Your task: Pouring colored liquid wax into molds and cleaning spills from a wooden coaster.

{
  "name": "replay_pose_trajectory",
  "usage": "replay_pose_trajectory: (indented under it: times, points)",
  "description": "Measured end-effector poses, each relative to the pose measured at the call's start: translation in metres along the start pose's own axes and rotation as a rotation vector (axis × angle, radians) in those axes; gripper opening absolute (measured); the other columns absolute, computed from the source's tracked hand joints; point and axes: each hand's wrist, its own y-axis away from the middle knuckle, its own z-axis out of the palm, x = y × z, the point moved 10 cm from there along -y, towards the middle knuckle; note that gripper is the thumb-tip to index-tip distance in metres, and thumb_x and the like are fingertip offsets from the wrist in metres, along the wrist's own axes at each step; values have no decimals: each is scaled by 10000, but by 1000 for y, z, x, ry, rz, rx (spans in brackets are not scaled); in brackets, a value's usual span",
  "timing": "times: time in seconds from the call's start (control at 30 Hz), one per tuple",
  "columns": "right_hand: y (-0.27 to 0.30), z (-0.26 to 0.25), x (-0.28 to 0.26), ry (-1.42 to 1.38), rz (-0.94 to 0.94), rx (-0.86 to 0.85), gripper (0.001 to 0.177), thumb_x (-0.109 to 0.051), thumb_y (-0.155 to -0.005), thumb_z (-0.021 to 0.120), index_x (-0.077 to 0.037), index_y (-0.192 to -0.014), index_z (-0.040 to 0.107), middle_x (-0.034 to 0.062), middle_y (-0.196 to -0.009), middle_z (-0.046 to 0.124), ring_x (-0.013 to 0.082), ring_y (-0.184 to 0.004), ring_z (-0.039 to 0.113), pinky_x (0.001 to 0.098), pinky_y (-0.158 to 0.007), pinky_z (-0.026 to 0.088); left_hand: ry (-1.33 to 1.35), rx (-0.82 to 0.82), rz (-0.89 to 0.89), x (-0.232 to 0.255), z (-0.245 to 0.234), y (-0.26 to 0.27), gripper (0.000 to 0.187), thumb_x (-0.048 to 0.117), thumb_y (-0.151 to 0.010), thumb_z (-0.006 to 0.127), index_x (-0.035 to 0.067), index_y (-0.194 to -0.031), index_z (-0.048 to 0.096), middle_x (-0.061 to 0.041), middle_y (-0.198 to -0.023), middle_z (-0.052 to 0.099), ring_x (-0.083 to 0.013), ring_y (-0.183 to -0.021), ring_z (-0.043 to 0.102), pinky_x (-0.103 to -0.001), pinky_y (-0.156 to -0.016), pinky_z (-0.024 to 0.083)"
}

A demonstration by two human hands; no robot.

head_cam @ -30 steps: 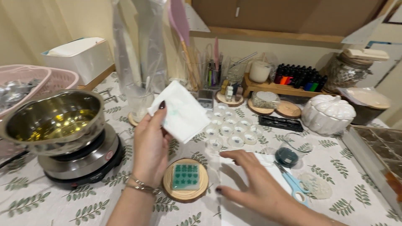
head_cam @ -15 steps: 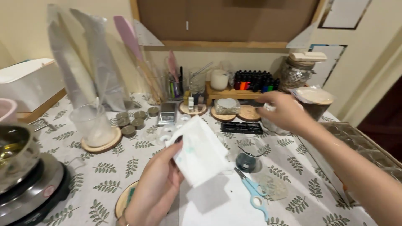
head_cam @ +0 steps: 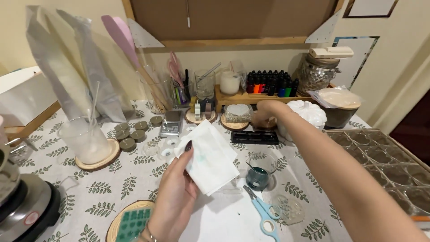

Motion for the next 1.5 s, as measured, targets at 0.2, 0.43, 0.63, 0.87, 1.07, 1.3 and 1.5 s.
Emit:
replay_pose_trajectory:
  times: [0.2, 0.43, 0.63, 0.87, 1.07, 1.3, 1.5]
  points:
    - [-16, -12, -21, 39, -150, 237, 514, -456, -742, 819, 13, -946, 769, 197, -992, 749, 333, -903, 719, 423, -836, 572, 0, 4, 55, -3, -24, -15, 357, 274, -989, 547, -11, -1184, 635, -90, -1059, 701, -124, -926, 644, -246, -749, 508]
    - [0, -23, -46, 83, -223, 357, 571, -481, -809, 762, 67, -972, 776, 250, -1049, 754, 371, -1038, 690, 435, -1135, 409, 42, 48, 28, 9, -8, 6, 340, 287, -975, 551, 21, -1174, 624, -76, -1090, 721, -132, -993, 696, -268, -884, 550]
    - [-9, -6, -10, 368, -43, 7, 848, -674, -735, 809, -2, -1242, 700, 207, -1334, 635, 377, -1196, 568, 445, -1107, 436, 61, 36, 55, 13, -9, 4, 337, 285, -973, 557, 28, -1180, 628, -88, -1104, 719, -149, -1009, 695, -291, -909, 546]
    - [-19, 10, 9, 145, 65, -174, 667, -622, -651, 839, -64, -1015, 804, 154, -1177, 737, 321, -1016, 717, 420, -867, 582, -7, 38, 29, 8, -11, 2, 343, 299, -983, 542, 22, -1170, 623, -98, -1095, 725, -149, -1010, 702, -293, -899, 561]
    - [-37, 22, 15, 71, 115, -203, 430, -476, -650, 815, -68, -783, 836, 153, -1024, 812, 294, -914, 753, 402, -774, 576, 27, 11, 83, 18, -14, 2, 357, 286, -989, 535, 3, -1194, 609, -90, -1127, 713, -139, -1023, 690, -286, -892, 560]
    - [-11, 1, 8, 45, 130, 8, 645, -639, -704, 778, -121, -1088, 778, 131, -1042, 724, 313, -927, 682, 442, -807, 538, -12, -28, 112, 20, -13, 1, 344, 248, -972, 495, 1, -1177, 618, -104, -1105, 721, -136, -984, 697, -286, -859, 573]
    - [14, -16, -3, 51, 49, 30, 799, -721, -719, 661, 5, -995, 850, 201, -1018, 808, 327, -913, 752, 392, -775, 552, 38, -40, 135, 24, -15, 1, 355, 256, -1003, 502, -19, -1203, 602, -101, -1128, 702, -146, -999, 675, -299, -872, 554]
